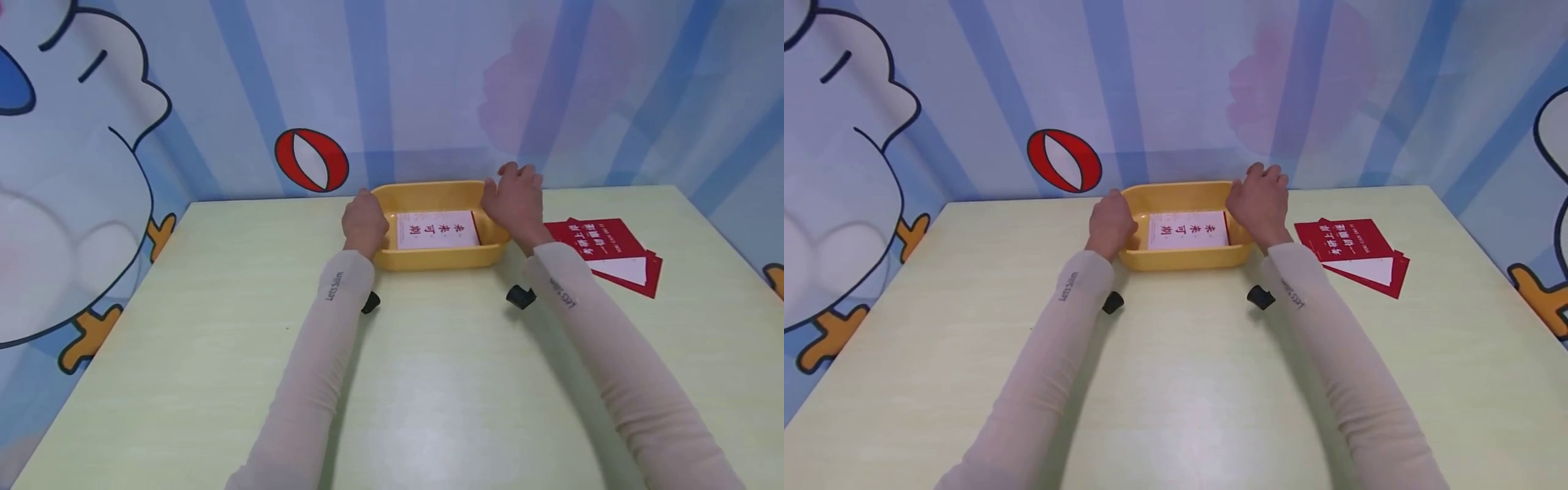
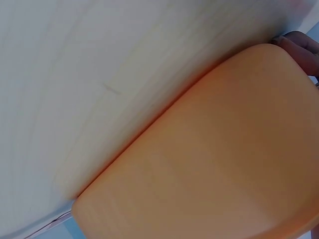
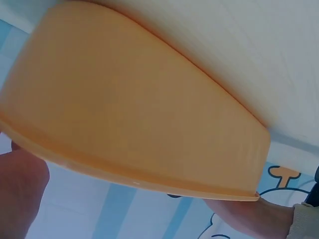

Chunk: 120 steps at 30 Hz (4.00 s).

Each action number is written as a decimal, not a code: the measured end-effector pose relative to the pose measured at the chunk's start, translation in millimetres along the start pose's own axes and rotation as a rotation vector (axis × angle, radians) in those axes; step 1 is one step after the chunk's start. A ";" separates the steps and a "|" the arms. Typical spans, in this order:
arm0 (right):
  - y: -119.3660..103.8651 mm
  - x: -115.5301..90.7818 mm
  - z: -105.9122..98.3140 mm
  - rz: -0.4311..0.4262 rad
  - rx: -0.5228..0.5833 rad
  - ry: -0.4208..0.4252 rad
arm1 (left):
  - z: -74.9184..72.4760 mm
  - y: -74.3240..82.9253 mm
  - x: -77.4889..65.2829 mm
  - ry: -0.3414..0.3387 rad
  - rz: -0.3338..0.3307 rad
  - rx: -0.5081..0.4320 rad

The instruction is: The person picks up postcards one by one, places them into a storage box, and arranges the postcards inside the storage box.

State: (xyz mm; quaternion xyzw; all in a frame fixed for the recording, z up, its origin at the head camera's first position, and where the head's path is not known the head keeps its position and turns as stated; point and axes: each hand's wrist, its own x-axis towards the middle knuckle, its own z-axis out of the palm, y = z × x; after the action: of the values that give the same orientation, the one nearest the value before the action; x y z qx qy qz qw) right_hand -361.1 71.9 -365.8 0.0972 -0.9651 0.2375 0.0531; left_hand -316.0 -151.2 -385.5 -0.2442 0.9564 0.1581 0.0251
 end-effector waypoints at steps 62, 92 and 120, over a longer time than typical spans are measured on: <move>122.2 -13.4 -36.1 0.386 -0.074 -0.244 | 0.3 3.6 5.6 -0.016 -0.013 0.036; 152.2 -19.1 -38.4 0.492 -0.121 -0.274 | 2.2 1.6 6.2 -0.014 -0.011 0.015; 153.9 -19.9 -45.8 0.577 -0.148 -0.276 | 0.7 -3.0 2.8 -0.003 -0.016 -0.024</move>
State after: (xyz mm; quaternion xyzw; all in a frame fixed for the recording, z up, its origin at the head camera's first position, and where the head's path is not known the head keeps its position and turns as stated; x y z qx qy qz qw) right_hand -371.9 230.2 -397.3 -0.1530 -0.9656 0.1564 -0.1407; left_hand -317.1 -154.8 -387.4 -0.2521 0.9524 0.1697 0.0249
